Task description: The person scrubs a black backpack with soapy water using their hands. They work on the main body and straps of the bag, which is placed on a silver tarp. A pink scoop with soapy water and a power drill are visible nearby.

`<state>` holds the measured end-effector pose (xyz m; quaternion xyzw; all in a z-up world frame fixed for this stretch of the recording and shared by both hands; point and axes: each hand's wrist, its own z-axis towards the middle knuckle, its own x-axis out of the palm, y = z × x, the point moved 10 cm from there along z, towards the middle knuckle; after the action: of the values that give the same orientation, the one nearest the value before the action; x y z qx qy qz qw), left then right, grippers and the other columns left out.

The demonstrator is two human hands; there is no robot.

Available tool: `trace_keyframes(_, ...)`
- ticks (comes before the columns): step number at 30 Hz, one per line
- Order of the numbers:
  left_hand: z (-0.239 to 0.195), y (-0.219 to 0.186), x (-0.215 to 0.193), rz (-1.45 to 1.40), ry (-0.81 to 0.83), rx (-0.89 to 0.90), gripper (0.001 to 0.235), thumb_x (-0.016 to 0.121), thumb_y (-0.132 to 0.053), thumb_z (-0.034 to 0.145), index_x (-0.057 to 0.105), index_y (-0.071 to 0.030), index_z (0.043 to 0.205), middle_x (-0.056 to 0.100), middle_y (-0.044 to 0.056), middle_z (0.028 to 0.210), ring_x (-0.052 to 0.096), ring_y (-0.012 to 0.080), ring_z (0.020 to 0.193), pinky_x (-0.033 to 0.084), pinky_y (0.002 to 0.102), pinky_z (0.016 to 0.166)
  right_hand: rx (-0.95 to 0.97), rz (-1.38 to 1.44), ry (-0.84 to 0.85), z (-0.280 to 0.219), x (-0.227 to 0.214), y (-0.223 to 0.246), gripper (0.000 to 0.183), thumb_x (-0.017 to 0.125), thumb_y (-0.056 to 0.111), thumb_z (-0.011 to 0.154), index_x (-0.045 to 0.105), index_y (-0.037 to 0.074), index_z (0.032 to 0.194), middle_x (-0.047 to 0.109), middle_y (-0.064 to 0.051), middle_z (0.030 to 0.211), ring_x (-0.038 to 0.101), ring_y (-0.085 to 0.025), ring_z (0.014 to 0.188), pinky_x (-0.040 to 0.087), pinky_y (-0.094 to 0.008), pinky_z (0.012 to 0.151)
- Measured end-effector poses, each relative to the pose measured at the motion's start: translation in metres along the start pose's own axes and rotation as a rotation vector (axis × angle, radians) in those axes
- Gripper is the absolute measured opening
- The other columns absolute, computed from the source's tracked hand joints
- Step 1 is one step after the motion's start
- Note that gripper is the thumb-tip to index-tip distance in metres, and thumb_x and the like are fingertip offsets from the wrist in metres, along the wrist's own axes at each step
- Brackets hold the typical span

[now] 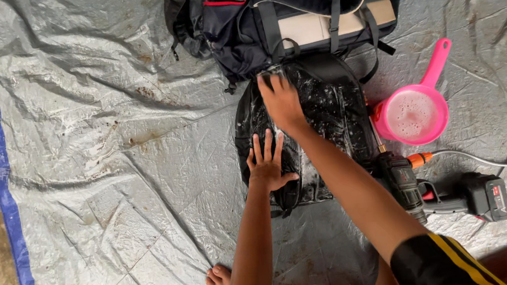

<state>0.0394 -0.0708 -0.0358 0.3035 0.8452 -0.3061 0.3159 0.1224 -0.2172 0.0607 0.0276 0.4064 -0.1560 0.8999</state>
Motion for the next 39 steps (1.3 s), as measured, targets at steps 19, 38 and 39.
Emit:
trace_keyframes(19,0.007,0.003,0.006,0.008,-0.030,0.011,0.132,0.067,-0.080,0.094,-0.024,-0.034,0.179,-0.035,0.007,0.185,-0.032,0.0440,0.168,-0.002,0.065,0.135,0.179,0.038,0.094,-0.065,-0.025,-0.019,0.036,0.060,0.028,0.113,0.069,0.015,0.146,0.062,-0.011,0.123,0.065,-0.030,0.108,0.060,-0.040,0.076)
trace_keyframes(38,-0.023,0.003,-0.025,0.371,-0.350,0.119,0.152,0.083,-0.086,0.062,0.004,-0.037,0.182,0.004,0.001,0.190,0.020,0.0396,0.168,0.044,0.051,0.105,0.503,0.225,0.251,-0.103,-0.048,-0.026,0.050,0.060,0.021,0.113,0.050,0.001,0.158,0.062,-0.028,0.132,0.074,-0.043,0.105,0.065,-0.045,0.066)
trace_keyframes(39,-0.025,0.005,-0.025,0.438,-0.408,0.100,0.157,0.082,-0.092,0.053,0.010,-0.039,0.181,0.013,0.000,0.189,0.032,0.0378,0.164,0.046,0.052,0.102,0.535,0.271,0.235,-0.118,-0.068,-0.014,0.049,0.059,0.019,0.114,0.051,-0.002,0.158,0.062,-0.030,0.130,0.074,-0.044,0.103,0.065,-0.045,0.065)
